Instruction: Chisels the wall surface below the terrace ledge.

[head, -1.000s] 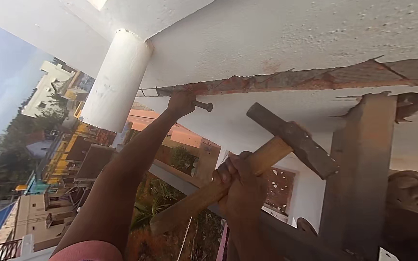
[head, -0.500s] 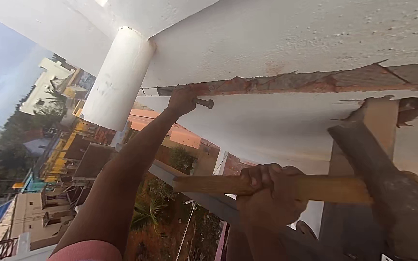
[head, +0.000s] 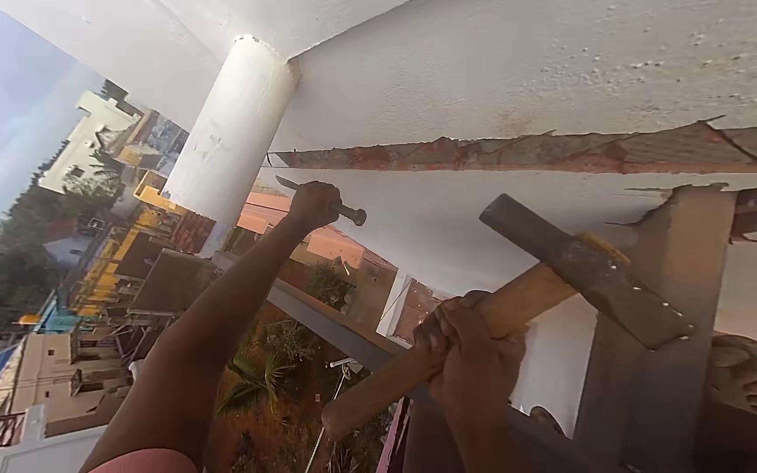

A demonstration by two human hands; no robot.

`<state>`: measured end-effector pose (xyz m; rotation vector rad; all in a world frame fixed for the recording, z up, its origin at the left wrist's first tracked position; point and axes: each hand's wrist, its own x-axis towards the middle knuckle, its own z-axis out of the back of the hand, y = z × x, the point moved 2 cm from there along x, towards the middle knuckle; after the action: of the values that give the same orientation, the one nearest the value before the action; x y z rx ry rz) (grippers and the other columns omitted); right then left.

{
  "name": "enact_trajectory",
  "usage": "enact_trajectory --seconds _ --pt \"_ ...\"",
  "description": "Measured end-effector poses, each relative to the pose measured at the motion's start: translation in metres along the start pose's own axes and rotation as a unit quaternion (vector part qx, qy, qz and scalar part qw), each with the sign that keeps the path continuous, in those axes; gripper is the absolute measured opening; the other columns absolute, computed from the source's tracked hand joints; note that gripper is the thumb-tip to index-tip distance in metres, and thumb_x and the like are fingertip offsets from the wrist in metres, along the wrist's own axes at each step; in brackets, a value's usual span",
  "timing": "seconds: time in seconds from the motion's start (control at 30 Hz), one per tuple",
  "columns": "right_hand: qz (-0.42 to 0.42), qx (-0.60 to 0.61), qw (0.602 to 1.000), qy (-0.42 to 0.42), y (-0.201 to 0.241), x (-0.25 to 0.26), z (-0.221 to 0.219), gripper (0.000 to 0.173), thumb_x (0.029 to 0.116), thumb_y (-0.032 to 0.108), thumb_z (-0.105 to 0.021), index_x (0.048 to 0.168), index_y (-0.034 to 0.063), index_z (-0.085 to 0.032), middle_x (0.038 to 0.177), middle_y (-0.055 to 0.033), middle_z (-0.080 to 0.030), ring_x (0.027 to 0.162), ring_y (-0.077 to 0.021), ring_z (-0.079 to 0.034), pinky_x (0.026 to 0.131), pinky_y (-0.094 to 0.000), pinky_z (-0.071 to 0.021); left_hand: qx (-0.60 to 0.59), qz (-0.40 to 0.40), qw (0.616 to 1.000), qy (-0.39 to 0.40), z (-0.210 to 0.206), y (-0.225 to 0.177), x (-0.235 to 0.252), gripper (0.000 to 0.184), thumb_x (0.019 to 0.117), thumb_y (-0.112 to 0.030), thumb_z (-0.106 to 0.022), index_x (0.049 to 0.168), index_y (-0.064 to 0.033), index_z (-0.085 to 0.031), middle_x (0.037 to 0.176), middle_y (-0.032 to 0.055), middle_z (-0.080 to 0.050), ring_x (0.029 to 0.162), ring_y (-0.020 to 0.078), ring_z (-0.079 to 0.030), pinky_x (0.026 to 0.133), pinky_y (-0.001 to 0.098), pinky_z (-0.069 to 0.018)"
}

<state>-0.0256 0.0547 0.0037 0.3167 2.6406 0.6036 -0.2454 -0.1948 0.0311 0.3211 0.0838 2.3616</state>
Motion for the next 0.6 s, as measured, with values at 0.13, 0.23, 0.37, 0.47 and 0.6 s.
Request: enact_trajectory --seconds 0.13,0.23,0.37,0.47,0.6 --pt "-0.063 -0.005 0.998 -0.023 -0.008 -0.006 -0.006 0.011 0.0901 -0.002 -0.048 0.081 0.0054 -0.049 0.048 0.0005 -0.043 0.036 -0.0105 -0.048 0.037 -0.0282 -0.0489 -0.024 -0.083 0.996 -0.027 -0.001 -0.002 -0.005 0.020 0.0797 -0.007 -0.066 0.063 -0.0010 -0.057 0.066 0.0159 -0.064 0.067 0.0341 -0.069 0.061 0.0483 -0.0530" --pt "-0.068 -0.012 0.998 -0.013 -0.021 -0.016 -0.005 0.009 0.0891 -0.003 -0.048 0.083 0.0043 -0.049 0.048 0.0002 -0.045 0.036 -0.0100 -0.049 0.036 -0.0271 -0.0490 -0.050 -0.087 0.994 -0.038 -0.002 0.014 0.005 0.020 0.0825 -0.007 -0.065 0.064 0.0006 -0.059 0.068 0.0171 -0.065 0.069 0.0350 -0.069 0.064 0.0487 -0.0537" --pt "-0.076 -0.036 0.996 0.005 -0.038 -0.027 -0.006 0.007 0.0864 -0.002 -0.051 0.084 0.0042 -0.051 0.048 0.0006 -0.046 0.035 -0.0100 -0.049 0.036 -0.0274 -0.0488 -0.067 -0.101 0.992 -0.034 -0.003 0.031 0.016 0.020 0.0830 -0.007 -0.064 0.066 0.0020 -0.061 0.069 0.0176 -0.065 0.070 0.0353 -0.069 0.065 0.0487 -0.0547" --pt "-0.073 -0.050 0.996 0.013 -0.048 -0.032 -0.011 0.007 0.0864 -0.002 -0.052 0.086 0.0046 -0.051 0.048 0.0011 -0.046 0.036 -0.0093 -0.049 0.036 -0.0274 -0.0484 -0.063 -0.114 0.991 -0.015 0.001 0.036 0.021 0.017 0.0817 -0.007 -0.064 0.067 0.0015 -0.062 0.069 0.0168 -0.066 0.070 0.0342 -0.069 0.066 0.0479 -0.0554" --pt "-0.062 -0.067 0.995 0.029 -0.060 -0.038 -0.011 0.007 0.0878 -0.002 -0.054 0.088 0.0043 -0.051 0.049 0.0009 -0.048 0.037 -0.0097 -0.050 0.037 -0.0274 -0.0498 -0.066 -0.132 0.989 -0.018 0.000 0.041 0.018 0.018 0.0814 -0.007 -0.063 0.066 0.0006 -0.061 0.067 0.0163 -0.065 0.068 0.0336 -0.068 0.064 0.0469 -0.0548"
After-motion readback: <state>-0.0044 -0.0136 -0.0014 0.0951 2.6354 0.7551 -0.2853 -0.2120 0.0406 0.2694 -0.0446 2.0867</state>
